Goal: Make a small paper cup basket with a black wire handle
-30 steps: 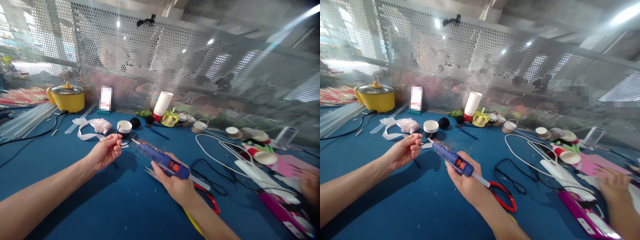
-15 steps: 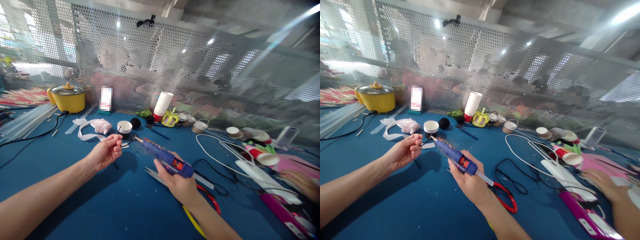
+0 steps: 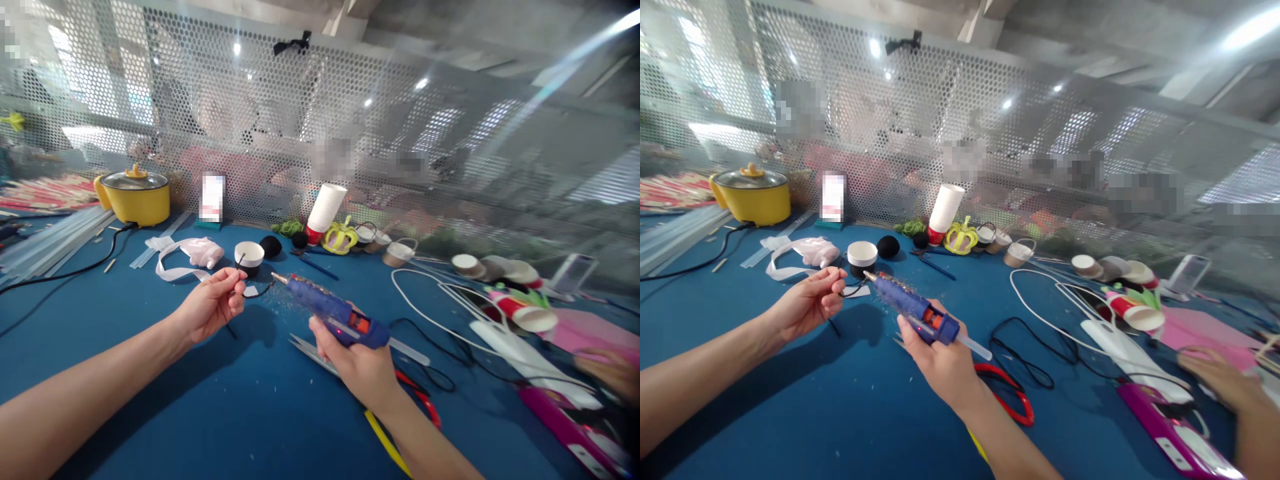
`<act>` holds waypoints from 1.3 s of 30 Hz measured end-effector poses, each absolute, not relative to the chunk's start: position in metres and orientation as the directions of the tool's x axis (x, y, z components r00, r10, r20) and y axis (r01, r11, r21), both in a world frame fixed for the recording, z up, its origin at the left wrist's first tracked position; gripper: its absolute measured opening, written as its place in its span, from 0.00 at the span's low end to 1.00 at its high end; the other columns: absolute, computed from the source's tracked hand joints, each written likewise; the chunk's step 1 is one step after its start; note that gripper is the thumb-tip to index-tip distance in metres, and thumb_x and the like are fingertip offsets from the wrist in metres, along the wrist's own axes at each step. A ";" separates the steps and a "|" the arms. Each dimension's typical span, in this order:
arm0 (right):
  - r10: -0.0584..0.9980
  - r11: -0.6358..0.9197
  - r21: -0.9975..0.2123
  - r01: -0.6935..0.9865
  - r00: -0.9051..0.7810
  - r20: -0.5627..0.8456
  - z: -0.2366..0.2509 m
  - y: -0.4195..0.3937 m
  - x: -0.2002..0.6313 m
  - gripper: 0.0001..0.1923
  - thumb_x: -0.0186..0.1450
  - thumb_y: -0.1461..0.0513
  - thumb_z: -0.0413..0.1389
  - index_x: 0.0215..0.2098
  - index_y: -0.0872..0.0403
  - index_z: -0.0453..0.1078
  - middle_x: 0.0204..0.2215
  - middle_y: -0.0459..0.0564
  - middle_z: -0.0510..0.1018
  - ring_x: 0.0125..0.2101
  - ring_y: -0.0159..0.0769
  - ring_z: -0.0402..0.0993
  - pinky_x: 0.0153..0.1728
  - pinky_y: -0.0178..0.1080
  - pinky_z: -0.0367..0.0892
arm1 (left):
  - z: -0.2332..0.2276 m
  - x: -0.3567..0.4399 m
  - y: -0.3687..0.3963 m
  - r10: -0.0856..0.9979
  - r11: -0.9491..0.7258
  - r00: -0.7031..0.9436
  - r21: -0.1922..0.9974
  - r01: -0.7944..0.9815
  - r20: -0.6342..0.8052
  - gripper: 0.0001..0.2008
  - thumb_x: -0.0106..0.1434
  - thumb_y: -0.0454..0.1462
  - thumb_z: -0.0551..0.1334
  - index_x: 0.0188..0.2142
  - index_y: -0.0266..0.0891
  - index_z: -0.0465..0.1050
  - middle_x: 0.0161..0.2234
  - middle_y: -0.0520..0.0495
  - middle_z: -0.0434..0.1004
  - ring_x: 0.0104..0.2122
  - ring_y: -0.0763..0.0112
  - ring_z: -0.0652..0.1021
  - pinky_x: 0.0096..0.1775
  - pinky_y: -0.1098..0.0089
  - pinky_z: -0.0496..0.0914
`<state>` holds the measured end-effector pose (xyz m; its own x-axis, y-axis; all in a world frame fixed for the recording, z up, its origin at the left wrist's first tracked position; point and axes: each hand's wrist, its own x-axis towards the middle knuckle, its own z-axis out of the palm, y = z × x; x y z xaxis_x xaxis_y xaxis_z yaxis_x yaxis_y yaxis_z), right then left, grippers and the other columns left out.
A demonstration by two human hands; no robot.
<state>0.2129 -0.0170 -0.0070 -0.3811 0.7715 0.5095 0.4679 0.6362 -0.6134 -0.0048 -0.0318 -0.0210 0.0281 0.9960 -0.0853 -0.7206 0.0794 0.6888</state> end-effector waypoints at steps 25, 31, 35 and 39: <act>0.794 0.246 -0.918 0.310 -0.607 0.007 0.009 -0.003 0.220 0.14 0.60 0.54 0.51 0.26 0.57 0.66 0.09 0.39 0.62 0.10 0.25 0.58 0.13 0.30 0.58 | -0.015 -0.029 -0.024 0.990 0.019 0.135 0.933 -0.360 0.032 0.05 0.56 0.35 0.60 0.28 0.34 0.68 0.17 0.54 0.66 0.12 0.84 0.64 0.15 0.81 0.56; 0.919 0.251 -0.821 0.513 -0.392 0.036 0.008 -0.002 0.215 0.16 0.57 0.52 0.52 0.21 0.57 0.65 0.11 0.43 0.66 0.12 0.27 0.62 0.17 0.32 0.62 | -0.014 -0.031 -0.026 0.961 0.106 0.276 0.923 -0.369 0.000 0.06 0.56 0.37 0.60 0.28 0.34 0.67 0.16 0.54 0.66 0.11 0.84 0.63 0.14 0.81 0.55; 0.837 0.249 -0.888 0.386 -0.548 -0.003 0.010 -0.003 0.216 0.15 0.57 0.52 0.52 0.26 0.57 0.67 0.10 0.42 0.64 0.13 0.27 0.61 0.17 0.32 0.61 | -0.018 -0.031 -0.024 0.982 0.091 0.186 0.930 -0.355 -0.025 0.06 0.56 0.36 0.60 0.28 0.33 0.67 0.17 0.54 0.67 0.12 0.84 0.65 0.15 0.81 0.57; 0.936 0.187 -0.848 0.496 -0.352 0.000 0.010 0.004 0.219 0.14 0.56 0.54 0.54 0.22 0.57 0.66 0.11 0.43 0.65 0.13 0.27 0.61 0.17 0.32 0.60 | -0.016 -0.035 -0.019 1.000 0.019 0.005 0.893 -0.449 -0.019 0.04 0.56 0.34 0.59 0.29 0.33 0.67 0.17 0.55 0.66 0.12 0.85 0.64 0.16 0.81 0.58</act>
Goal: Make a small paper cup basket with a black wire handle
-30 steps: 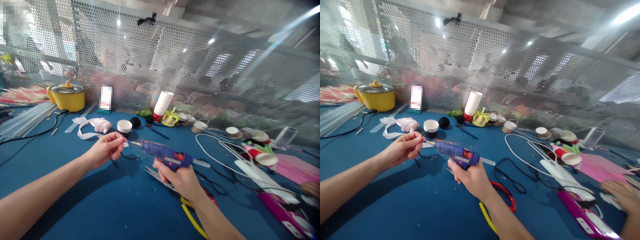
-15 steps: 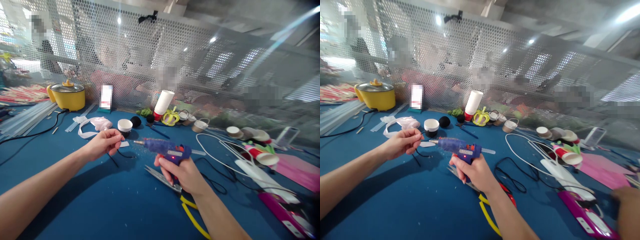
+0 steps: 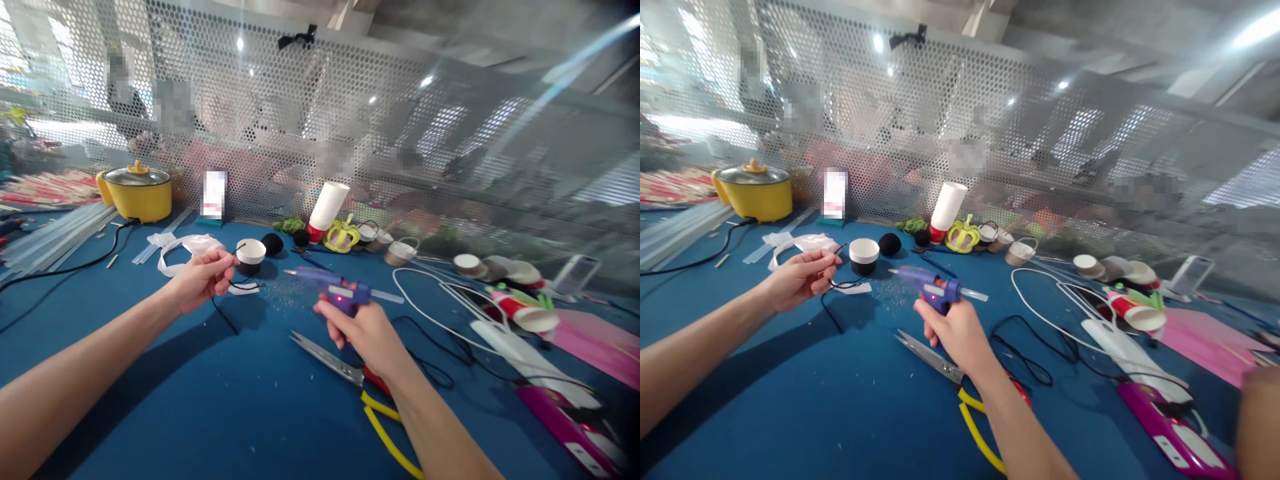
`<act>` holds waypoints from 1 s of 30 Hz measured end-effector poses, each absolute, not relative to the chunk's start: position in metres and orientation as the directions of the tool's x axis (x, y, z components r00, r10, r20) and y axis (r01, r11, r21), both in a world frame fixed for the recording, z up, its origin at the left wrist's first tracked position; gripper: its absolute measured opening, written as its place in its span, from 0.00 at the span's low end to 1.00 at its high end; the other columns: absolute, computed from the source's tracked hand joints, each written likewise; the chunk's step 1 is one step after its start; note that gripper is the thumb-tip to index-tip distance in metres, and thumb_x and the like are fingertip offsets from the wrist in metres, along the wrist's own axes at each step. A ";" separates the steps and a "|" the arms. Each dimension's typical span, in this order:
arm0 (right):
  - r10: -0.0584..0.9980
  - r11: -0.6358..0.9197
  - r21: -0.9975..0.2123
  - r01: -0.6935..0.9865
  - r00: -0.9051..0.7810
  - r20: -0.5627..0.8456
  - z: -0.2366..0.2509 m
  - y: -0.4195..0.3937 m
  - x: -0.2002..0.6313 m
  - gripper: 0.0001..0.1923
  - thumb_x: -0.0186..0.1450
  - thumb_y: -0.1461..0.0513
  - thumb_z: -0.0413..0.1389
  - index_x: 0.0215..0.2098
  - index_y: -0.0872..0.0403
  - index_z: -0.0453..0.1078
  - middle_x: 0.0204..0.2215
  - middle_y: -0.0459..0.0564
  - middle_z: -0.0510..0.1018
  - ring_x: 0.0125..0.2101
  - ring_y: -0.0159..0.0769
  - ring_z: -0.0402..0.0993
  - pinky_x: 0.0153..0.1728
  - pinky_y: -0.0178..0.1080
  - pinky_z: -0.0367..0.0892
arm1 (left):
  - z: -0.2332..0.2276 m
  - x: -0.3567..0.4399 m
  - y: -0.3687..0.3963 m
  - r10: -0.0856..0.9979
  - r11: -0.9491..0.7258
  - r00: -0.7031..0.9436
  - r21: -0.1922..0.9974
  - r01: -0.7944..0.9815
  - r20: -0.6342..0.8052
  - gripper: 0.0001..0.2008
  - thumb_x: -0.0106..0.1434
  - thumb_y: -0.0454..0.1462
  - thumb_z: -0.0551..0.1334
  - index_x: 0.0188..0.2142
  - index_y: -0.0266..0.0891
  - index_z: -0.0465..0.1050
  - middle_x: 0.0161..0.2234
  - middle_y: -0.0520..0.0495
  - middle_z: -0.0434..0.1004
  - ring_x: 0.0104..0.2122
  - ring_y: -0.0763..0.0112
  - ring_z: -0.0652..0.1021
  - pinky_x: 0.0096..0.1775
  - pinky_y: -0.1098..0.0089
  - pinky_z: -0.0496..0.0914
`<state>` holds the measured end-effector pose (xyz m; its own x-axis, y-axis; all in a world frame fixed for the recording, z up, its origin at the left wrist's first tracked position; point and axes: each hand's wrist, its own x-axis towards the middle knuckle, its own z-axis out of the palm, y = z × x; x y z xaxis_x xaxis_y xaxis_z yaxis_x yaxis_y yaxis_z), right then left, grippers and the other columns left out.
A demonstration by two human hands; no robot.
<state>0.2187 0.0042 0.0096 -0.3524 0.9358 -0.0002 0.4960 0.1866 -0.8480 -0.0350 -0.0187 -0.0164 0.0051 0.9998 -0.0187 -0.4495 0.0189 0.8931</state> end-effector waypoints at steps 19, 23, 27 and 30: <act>0.983 0.096 -0.702 0.706 -0.179 -0.045 -0.019 0.075 0.229 0.14 0.59 0.55 0.50 0.24 0.57 0.66 0.22 0.50 0.75 0.19 0.28 0.69 0.22 0.30 0.63 | -0.007 -0.032 -0.025 0.998 -0.016 0.052 0.923 -0.383 0.038 0.05 0.55 0.35 0.60 0.29 0.33 0.67 0.18 0.53 0.69 0.13 0.84 0.65 0.16 0.80 0.59; 0.991 0.120 -0.452 0.884 -0.134 0.003 -0.024 0.085 0.227 0.19 0.61 0.53 0.46 0.20 0.56 0.64 0.18 0.51 0.73 0.18 0.31 0.69 0.20 0.31 0.59 | -0.004 -0.031 -0.026 0.998 -0.031 0.043 0.934 -0.357 0.050 0.06 0.55 0.36 0.61 0.29 0.33 0.67 0.18 0.54 0.69 0.13 0.84 0.65 0.16 0.80 0.59; 0.992 0.114 -0.343 0.932 -0.124 -0.009 -0.028 0.090 0.228 0.19 0.60 0.52 0.47 0.20 0.56 0.66 0.14 0.49 0.71 0.19 0.34 0.70 0.21 0.32 0.58 | -0.003 -0.030 -0.027 0.998 -0.039 0.040 0.963 -0.268 0.052 0.08 0.55 0.38 0.61 0.29 0.34 0.66 0.18 0.54 0.69 0.13 0.84 0.65 0.16 0.81 0.57; 0.994 0.100 -0.259 0.961 -0.106 -0.008 -0.025 0.089 0.227 0.16 0.58 0.53 0.51 0.23 0.57 0.69 0.20 0.53 0.74 0.26 0.40 0.72 0.25 0.35 0.60 | -0.002 -0.031 -0.028 0.995 -0.082 0.041 0.990 -0.118 0.088 0.07 0.56 0.38 0.59 0.29 0.34 0.66 0.18 0.54 0.69 0.12 0.84 0.65 0.16 0.80 0.56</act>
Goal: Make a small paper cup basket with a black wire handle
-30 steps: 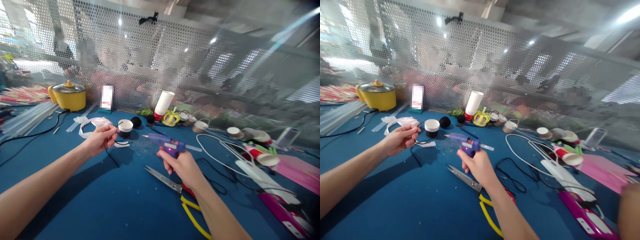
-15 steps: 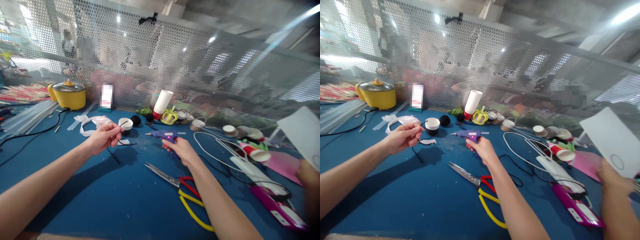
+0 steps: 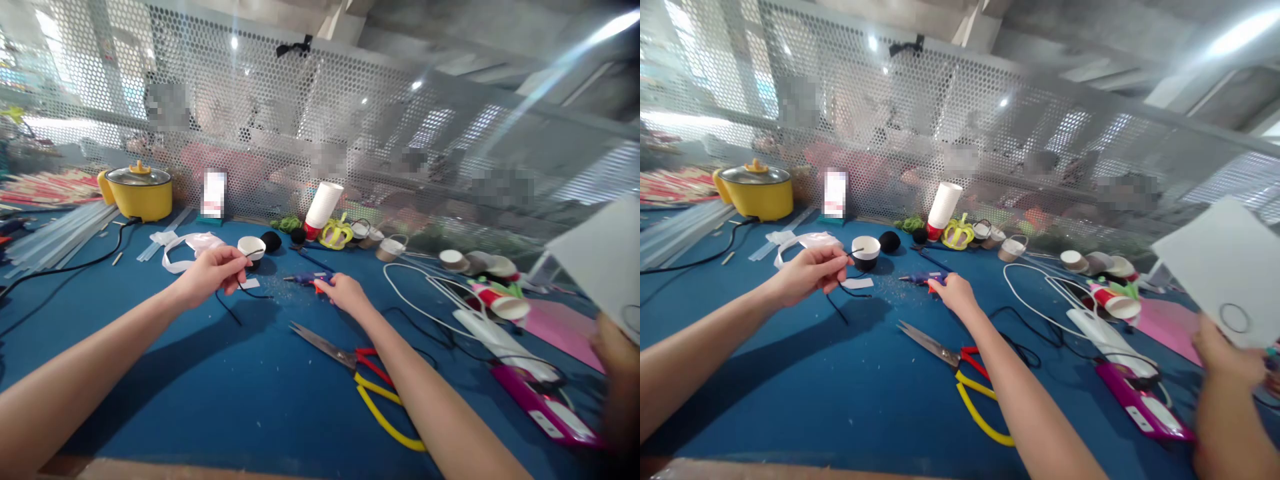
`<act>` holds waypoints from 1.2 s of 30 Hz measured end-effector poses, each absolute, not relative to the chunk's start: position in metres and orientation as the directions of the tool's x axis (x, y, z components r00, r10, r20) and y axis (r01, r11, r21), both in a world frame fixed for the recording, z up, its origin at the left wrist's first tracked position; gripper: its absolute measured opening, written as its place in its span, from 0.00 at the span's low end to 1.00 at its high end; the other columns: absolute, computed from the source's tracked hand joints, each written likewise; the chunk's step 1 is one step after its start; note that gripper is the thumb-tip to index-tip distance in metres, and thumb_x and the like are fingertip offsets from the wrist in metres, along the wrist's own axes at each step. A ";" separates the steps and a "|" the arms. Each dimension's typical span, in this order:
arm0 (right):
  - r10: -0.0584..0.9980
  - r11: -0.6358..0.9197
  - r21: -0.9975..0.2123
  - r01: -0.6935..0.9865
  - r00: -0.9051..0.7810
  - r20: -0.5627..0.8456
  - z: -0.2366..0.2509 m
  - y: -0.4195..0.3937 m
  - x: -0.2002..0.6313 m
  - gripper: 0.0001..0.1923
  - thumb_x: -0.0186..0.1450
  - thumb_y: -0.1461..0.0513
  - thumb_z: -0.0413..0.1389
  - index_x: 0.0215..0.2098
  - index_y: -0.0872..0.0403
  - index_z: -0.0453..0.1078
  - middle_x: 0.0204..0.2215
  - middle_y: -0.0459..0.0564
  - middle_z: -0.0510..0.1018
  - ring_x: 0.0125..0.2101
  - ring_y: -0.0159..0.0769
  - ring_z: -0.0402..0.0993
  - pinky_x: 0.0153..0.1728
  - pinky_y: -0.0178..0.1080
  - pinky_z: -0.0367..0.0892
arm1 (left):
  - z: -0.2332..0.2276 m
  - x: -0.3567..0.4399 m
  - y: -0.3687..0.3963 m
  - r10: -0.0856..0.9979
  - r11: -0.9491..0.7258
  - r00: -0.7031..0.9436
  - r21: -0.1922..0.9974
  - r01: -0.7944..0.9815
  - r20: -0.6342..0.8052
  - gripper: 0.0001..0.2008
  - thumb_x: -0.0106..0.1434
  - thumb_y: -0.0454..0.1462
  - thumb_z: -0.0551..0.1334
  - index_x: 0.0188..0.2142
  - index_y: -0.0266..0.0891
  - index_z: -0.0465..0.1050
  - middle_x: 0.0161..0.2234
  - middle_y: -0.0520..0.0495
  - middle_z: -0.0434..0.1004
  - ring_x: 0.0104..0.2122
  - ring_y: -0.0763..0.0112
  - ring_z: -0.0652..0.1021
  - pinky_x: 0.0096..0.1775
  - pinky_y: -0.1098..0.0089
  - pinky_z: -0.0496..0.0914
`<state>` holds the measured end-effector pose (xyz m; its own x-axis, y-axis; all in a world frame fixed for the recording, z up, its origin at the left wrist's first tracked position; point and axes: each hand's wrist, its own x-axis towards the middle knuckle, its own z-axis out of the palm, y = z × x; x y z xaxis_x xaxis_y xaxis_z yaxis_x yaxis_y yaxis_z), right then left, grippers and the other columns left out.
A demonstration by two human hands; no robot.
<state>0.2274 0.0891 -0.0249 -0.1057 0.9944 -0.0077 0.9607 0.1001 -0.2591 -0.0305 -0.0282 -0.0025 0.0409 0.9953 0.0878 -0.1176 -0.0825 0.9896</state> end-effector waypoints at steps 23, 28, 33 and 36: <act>0.439 0.890 -0.253 0.380 -0.865 0.242 0.067 0.036 0.140 0.05 0.56 0.65 0.56 0.26 0.57 0.74 0.29 0.49 0.71 0.30 0.31 0.67 0.32 0.33 0.61 | 0.059 -0.030 -0.018 0.966 -0.222 0.251 0.724 0.653 0.070 0.06 0.51 0.36 0.60 0.30 0.40 0.65 0.20 0.52 0.73 0.13 0.77 0.66 0.17 0.75 0.57; 0.680 0.725 -0.502 0.470 -0.605 0.415 0.049 0.072 0.142 0.04 0.54 0.64 0.58 0.27 0.57 0.74 0.25 0.47 0.72 0.26 0.29 0.68 0.30 0.33 0.63 | 0.065 -0.052 0.000 0.954 -0.271 0.108 0.642 0.717 0.281 0.09 0.51 0.41 0.61 0.28 0.37 0.73 0.23 0.50 0.73 0.22 0.75 0.69 0.24 0.75 0.60; 0.762 0.642 -0.625 0.444 -0.458 0.457 0.028 0.105 0.135 0.05 0.52 0.62 0.58 0.26 0.56 0.73 0.25 0.47 0.74 0.26 0.30 0.69 0.29 0.33 0.64 | 0.049 -0.059 0.027 0.936 -0.295 0.071 0.659 0.692 0.344 0.07 0.49 0.38 0.62 0.25 0.37 0.75 0.21 0.50 0.73 0.23 0.74 0.69 0.25 0.74 0.61; 0.779 0.621 -0.663 0.417 -0.418 0.467 0.020 0.118 0.128 0.05 0.53 0.62 0.57 0.26 0.56 0.73 0.24 0.47 0.75 0.26 0.31 0.70 0.29 0.33 0.64 | 0.043 -0.057 0.045 0.937 -0.277 0.039 0.673 0.686 0.346 0.05 0.49 0.36 0.61 0.23 0.36 0.74 0.17 0.52 0.69 0.19 0.77 0.65 0.22 0.74 0.58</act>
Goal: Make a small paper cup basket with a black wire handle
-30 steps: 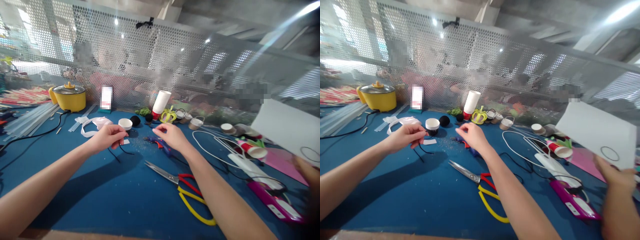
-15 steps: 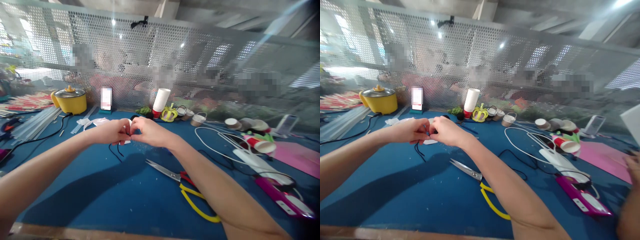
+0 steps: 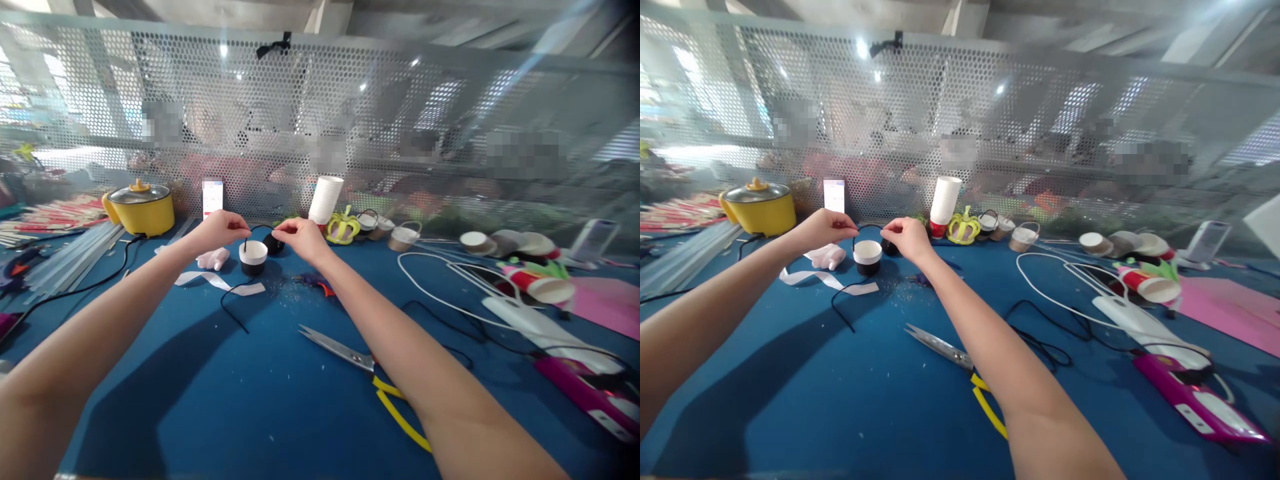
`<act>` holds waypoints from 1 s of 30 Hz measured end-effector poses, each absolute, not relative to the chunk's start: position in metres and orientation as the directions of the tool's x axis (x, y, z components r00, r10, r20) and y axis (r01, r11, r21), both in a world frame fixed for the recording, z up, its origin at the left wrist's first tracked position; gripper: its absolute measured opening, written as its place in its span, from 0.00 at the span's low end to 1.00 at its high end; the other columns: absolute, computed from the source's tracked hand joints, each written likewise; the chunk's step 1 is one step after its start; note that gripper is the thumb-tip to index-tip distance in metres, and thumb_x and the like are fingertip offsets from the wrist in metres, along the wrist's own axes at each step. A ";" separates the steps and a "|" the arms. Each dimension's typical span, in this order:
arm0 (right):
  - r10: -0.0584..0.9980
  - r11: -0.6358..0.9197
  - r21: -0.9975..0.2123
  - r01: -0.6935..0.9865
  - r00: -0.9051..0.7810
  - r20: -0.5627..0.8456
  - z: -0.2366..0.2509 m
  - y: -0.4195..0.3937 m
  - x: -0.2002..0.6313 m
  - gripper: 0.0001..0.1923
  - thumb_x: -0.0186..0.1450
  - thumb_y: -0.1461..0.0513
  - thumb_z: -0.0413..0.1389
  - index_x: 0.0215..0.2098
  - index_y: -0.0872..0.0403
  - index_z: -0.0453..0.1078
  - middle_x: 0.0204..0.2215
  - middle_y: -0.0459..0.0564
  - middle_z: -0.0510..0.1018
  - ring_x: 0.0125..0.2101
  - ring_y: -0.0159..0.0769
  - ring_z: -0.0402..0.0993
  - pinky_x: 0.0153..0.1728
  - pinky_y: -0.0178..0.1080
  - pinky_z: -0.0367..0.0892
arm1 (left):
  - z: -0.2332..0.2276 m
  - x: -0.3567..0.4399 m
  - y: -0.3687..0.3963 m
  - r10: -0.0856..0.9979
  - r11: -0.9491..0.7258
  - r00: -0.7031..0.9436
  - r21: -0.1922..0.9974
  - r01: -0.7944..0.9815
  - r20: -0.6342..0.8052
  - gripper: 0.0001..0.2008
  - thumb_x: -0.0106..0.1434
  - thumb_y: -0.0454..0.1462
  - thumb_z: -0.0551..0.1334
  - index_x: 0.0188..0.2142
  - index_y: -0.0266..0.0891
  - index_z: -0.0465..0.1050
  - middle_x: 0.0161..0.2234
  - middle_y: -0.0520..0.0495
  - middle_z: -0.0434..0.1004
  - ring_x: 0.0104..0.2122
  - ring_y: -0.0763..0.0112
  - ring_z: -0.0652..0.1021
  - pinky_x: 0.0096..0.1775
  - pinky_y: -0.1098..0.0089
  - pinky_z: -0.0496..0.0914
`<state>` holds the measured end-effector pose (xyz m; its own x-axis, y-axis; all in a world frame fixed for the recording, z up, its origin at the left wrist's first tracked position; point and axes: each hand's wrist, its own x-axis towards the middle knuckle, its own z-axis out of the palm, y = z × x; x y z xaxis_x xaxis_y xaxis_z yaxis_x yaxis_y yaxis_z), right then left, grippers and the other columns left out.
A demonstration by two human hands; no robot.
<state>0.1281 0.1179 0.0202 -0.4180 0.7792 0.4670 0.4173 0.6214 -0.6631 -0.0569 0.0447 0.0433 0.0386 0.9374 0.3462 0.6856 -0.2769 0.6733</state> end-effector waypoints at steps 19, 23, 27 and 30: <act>0.793 0.608 -0.589 0.533 -0.366 0.487 0.003 0.140 0.103 0.05 0.54 0.63 0.57 0.25 0.56 0.74 0.26 0.49 0.76 0.28 0.34 0.70 0.32 0.34 0.63 | 0.002 -0.069 0.081 0.918 -0.262 -0.070 0.730 0.631 0.390 0.03 0.50 0.35 0.59 0.23 0.36 0.69 0.16 0.54 0.66 0.18 0.77 0.66 0.22 0.75 0.58; 0.800 0.598 -0.603 0.529 -0.347 0.489 -0.001 0.141 0.101 0.04 0.54 0.63 0.57 0.24 0.56 0.74 0.25 0.48 0.76 0.29 0.34 0.70 0.33 0.35 0.63 | 0.001 -0.069 0.078 0.922 -0.244 -0.071 0.716 0.654 0.380 0.04 0.51 0.35 0.58 0.23 0.37 0.68 0.16 0.54 0.65 0.17 0.76 0.66 0.22 0.74 0.59; 0.806 0.590 -0.619 0.518 -0.336 0.488 -0.005 0.141 0.101 0.05 0.54 0.63 0.57 0.25 0.56 0.74 0.26 0.49 0.76 0.30 0.35 0.70 0.34 0.35 0.64 | 0.001 -0.067 0.077 0.923 -0.241 -0.068 0.704 0.668 0.380 0.04 0.51 0.35 0.58 0.24 0.37 0.69 0.16 0.53 0.66 0.18 0.75 0.67 0.23 0.74 0.59; 0.811 0.583 -0.636 0.505 -0.326 0.485 -0.007 0.141 0.100 0.06 0.54 0.63 0.57 0.26 0.57 0.74 0.26 0.50 0.76 0.30 0.35 0.70 0.35 0.35 0.64 | 0.000 -0.067 0.077 0.925 -0.226 -0.076 0.701 0.676 0.372 0.04 0.52 0.36 0.58 0.24 0.37 0.69 0.17 0.53 0.67 0.18 0.75 0.68 0.23 0.74 0.60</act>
